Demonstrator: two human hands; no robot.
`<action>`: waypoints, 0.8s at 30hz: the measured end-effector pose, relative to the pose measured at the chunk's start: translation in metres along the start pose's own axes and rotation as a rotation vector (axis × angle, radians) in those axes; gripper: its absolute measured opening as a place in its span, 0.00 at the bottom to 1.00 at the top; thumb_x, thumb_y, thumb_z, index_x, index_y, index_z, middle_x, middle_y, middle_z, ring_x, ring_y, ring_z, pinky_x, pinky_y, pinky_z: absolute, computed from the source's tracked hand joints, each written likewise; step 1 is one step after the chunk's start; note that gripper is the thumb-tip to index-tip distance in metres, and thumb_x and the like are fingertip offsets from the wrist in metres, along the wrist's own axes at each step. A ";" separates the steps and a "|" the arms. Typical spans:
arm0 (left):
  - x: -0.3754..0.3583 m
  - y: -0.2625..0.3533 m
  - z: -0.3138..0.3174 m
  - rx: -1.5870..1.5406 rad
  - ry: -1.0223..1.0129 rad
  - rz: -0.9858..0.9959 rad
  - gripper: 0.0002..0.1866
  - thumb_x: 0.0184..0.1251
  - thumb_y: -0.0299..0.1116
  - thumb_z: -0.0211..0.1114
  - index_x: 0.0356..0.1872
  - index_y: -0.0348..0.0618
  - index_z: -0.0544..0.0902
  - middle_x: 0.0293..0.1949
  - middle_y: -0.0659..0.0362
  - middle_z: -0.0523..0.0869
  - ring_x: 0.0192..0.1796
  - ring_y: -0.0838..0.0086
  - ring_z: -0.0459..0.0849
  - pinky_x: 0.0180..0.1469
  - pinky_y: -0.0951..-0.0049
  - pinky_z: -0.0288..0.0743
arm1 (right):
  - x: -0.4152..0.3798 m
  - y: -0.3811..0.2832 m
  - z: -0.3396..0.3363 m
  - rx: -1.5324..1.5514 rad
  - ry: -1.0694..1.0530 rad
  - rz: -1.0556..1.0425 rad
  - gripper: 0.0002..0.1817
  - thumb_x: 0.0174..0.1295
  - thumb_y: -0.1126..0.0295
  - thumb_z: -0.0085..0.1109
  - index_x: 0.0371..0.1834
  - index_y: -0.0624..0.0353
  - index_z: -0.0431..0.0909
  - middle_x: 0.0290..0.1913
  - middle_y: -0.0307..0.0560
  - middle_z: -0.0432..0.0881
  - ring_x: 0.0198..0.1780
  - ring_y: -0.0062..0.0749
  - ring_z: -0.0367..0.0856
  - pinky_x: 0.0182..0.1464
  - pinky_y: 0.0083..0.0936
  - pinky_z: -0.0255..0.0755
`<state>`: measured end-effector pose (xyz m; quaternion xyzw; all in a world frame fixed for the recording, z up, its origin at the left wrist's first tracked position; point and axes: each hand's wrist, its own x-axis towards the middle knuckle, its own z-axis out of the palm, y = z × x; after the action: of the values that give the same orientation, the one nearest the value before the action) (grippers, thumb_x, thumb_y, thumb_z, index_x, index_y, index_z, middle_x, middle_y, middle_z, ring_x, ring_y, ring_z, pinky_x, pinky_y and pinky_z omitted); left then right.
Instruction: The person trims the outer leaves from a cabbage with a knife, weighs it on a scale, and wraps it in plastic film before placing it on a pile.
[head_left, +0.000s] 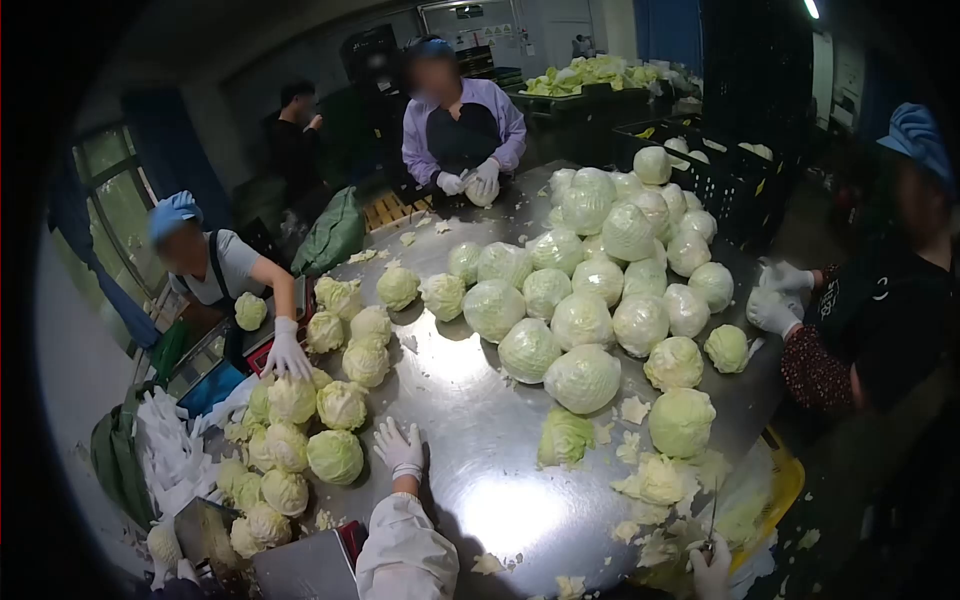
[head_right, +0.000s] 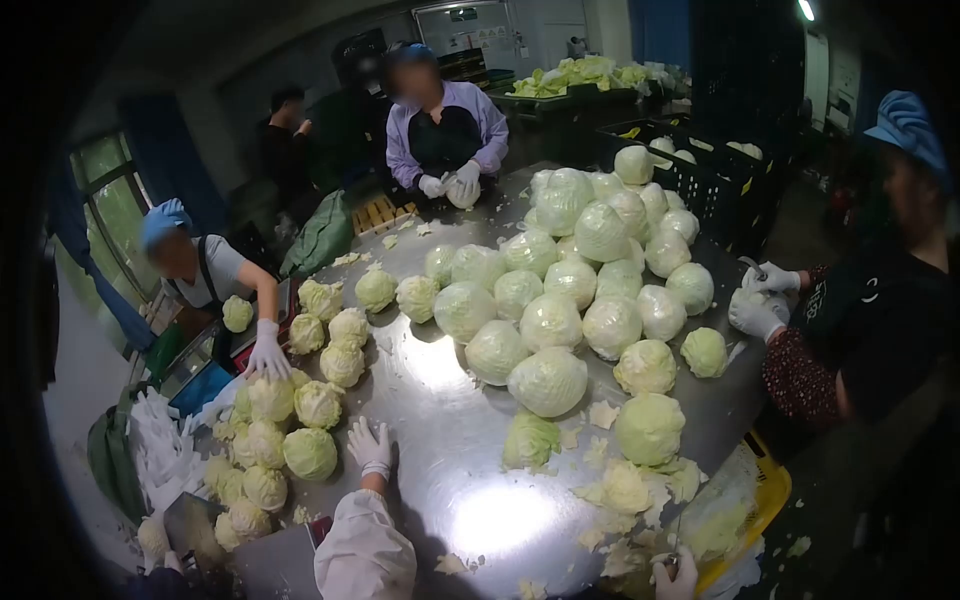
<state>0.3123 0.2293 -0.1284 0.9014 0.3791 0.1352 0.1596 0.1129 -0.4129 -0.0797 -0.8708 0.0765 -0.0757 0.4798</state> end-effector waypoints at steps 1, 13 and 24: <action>0.009 0.010 0.006 0.004 0.003 0.071 0.41 0.73 0.61 0.55 0.80 0.50 0.62 0.81 0.44 0.59 0.82 0.46 0.54 0.81 0.41 0.42 | -0.001 0.004 0.003 -0.131 0.075 -0.104 0.12 0.69 0.78 0.62 0.54 0.62 0.77 0.37 0.38 0.78 0.33 0.18 0.72 0.38 0.20 0.69; 0.070 0.157 0.069 -0.279 -0.184 0.951 0.35 0.70 0.46 0.63 0.74 0.42 0.69 0.71 0.40 0.72 0.73 0.43 0.68 0.76 0.51 0.61 | 0.017 -0.065 0.024 0.272 0.048 0.311 0.09 0.69 0.75 0.65 0.49 0.58 0.79 0.34 0.33 0.77 0.32 0.16 0.70 0.34 0.17 0.66; -0.159 0.217 0.069 -0.368 -0.427 1.102 0.34 0.76 0.47 0.55 0.70 0.25 0.67 0.70 0.34 0.71 0.73 0.42 0.68 0.77 0.51 0.59 | 0.008 -0.022 0.021 0.377 -0.038 0.281 0.23 0.65 0.83 0.57 0.65 0.69 0.71 0.37 0.46 0.83 0.27 0.21 0.77 0.30 0.19 0.72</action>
<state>0.3690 -0.0427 -0.1263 0.9295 -0.2121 0.0777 0.2915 0.1268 -0.3857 -0.0722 -0.7478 0.1726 -0.0046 0.6411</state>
